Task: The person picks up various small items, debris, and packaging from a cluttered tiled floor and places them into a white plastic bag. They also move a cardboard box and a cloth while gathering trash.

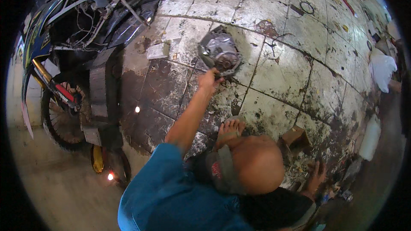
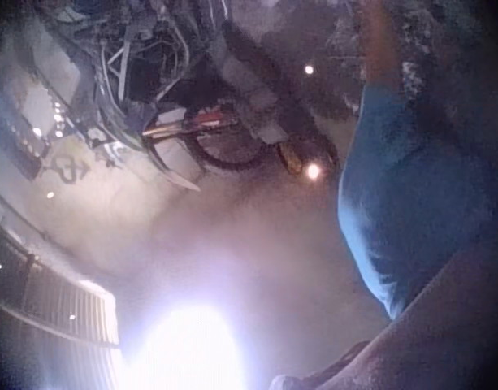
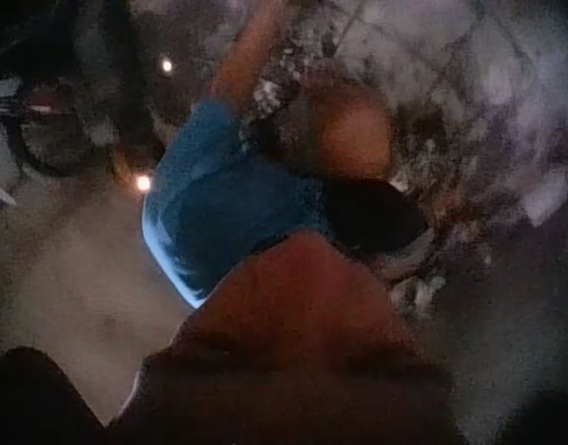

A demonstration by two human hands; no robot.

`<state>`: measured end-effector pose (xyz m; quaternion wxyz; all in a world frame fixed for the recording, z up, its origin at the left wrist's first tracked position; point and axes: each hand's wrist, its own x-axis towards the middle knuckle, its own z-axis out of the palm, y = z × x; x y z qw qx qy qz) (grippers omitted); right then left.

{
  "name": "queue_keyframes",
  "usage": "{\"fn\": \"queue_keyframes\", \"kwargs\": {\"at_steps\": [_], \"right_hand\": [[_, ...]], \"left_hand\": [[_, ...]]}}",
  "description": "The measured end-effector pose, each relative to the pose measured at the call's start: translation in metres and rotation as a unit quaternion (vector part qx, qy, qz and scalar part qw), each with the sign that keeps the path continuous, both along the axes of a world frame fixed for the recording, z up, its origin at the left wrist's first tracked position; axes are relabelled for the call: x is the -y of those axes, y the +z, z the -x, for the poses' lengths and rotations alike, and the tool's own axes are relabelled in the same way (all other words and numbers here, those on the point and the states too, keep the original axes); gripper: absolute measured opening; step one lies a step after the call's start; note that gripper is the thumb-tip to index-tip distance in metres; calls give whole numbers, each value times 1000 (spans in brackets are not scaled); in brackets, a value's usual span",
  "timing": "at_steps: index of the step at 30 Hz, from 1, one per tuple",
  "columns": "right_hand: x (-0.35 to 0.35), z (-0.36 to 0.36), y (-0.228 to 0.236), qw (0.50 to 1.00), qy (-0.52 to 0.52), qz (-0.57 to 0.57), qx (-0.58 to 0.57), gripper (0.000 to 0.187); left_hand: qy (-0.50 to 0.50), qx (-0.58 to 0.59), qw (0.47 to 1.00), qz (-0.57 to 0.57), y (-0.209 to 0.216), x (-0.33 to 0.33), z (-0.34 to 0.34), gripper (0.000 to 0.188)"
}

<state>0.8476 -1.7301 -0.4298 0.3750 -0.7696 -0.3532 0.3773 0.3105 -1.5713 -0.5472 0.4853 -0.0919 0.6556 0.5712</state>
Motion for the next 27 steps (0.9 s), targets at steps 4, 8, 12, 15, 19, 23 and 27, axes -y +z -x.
{"fn": "queue_keyframes", "kwargs": {"at_steps": [4,8,12,15,19,23,27], "right_hand": [[-40,38,20,988,144,11,-59,55],[-59,47,31,969,158,-50,-181,67],[-39,30,14,929,-45,-133,-343,74],[12,-6,19,930,-100,-70,-347,64],[124,-48,-13,845,-350,-188,-357,56],[224,-49,-9,786,-474,-269,-291,68],[308,-46,-29,701,-519,-364,-325,76]], "left_hand": [[-128,89,984,-88,28,20,-99,18],[-403,62,903,-134,72,14,-197,18],[-601,64,791,-94,115,9,-287,31],[-759,-176,613,-132,144,21,-346,49],[-844,-144,445,-264,144,54,-402,72],[-837,-259,409,-255,129,38,-401,86],[-682,-476,490,-260,67,4,-356,90]]}}
